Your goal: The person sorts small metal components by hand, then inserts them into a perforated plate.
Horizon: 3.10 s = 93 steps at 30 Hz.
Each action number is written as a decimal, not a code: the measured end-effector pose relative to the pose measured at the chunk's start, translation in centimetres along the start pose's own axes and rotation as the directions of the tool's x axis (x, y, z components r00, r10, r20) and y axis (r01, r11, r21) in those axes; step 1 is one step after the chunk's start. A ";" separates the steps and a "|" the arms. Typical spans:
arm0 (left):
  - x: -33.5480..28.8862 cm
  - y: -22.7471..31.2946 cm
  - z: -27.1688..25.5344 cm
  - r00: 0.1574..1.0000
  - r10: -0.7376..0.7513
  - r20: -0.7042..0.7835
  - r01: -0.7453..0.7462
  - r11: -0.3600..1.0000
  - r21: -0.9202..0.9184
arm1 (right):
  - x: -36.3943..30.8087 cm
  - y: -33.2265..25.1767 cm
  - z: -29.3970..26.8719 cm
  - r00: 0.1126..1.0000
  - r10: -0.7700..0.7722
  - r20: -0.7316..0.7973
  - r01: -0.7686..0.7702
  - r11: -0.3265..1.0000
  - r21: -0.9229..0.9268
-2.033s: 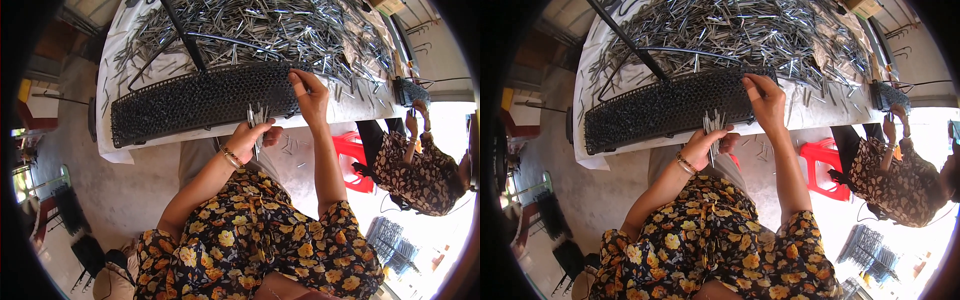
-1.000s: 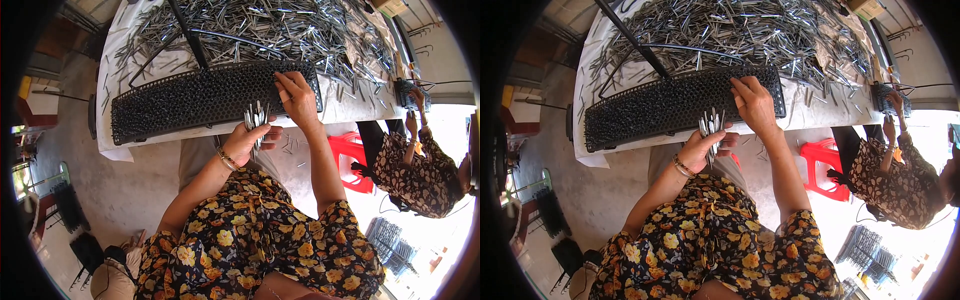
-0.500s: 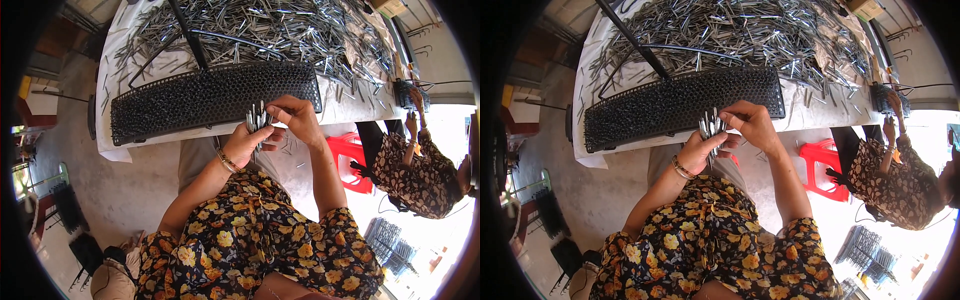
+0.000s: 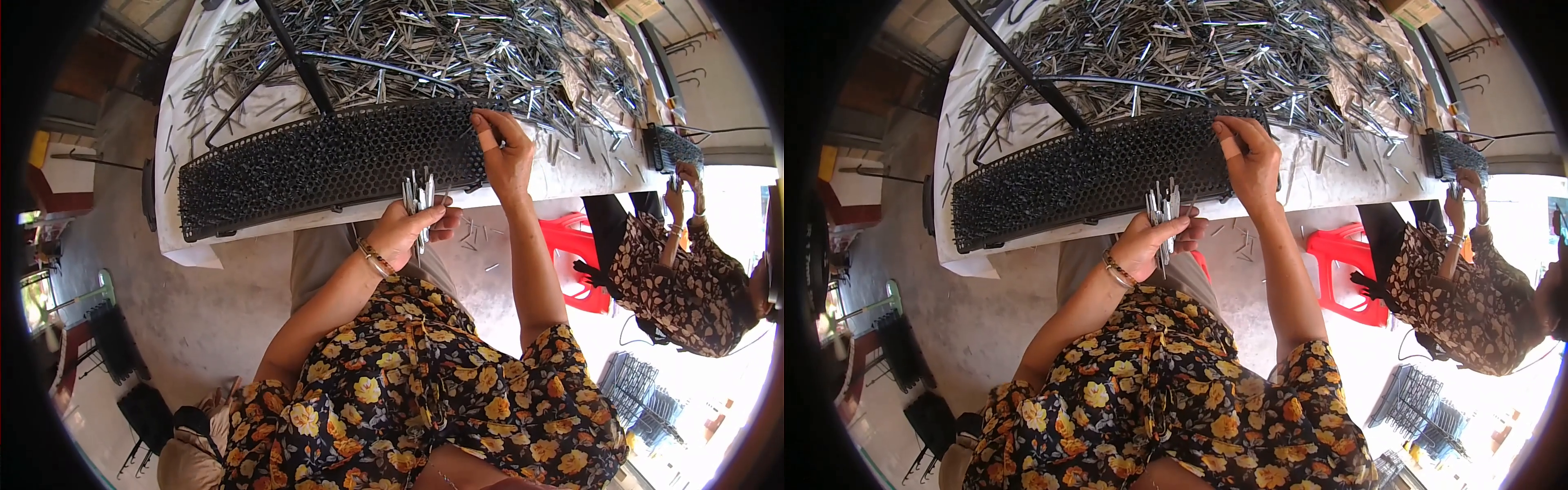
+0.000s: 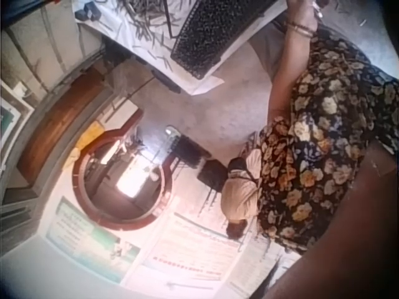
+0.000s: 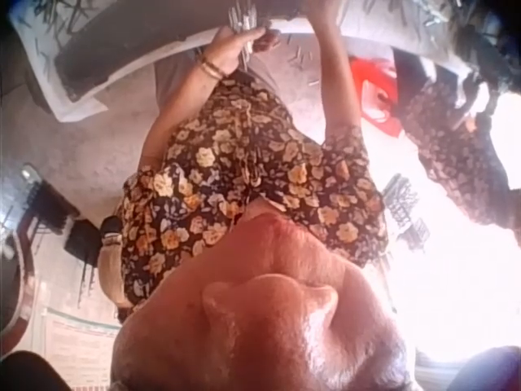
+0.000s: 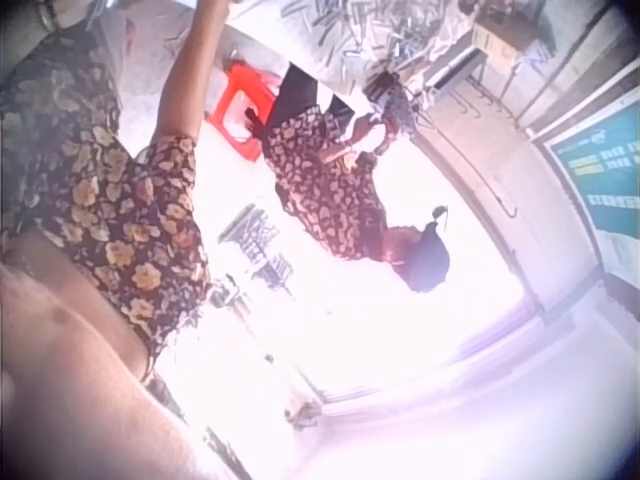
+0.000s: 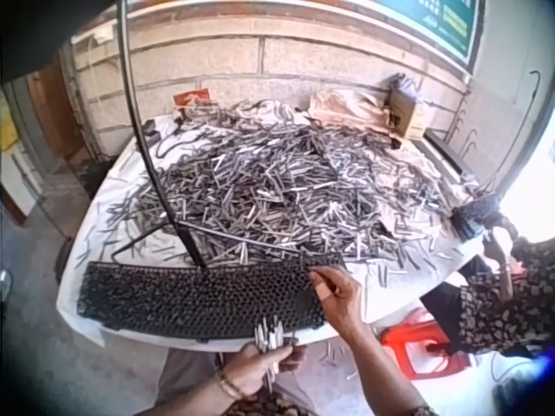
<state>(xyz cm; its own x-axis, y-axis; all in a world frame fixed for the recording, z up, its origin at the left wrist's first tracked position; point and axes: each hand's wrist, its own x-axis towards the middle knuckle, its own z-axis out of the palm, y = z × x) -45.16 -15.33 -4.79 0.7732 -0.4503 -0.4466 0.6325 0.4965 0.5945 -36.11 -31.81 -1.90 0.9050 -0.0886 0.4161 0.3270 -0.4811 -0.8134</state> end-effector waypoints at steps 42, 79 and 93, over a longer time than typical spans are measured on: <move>0.3 0.4 0.3 0.994 -0.092 -0.062 0.090 0.995 -0.040 | -0.3 0.7 -0.6 0.997 0.064 0.031 -0.063 0.998 -0.011; -0.6 -0.3 0.6 0.994 0.112 0.008 -0.112 0.994 0.009 | -4.5 -2.3 -1.6 0.765 0.418 0.490 -0.520 0.850 0.087; -0.2 -0.2 1.0 0.998 0.027 -0.051 -0.030 0.997 -0.077 | -0.5 -1.0 -2.7 0.961 0.251 0.118 -0.271 0.940 0.209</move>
<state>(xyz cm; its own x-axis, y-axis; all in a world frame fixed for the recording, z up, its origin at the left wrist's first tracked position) -45.46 -16.05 -4.13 0.7911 -0.3982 -0.4644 0.6103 0.5654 0.5548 -37.64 -33.67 -0.18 0.9836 -0.1030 0.1482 0.1191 -0.2461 -0.9619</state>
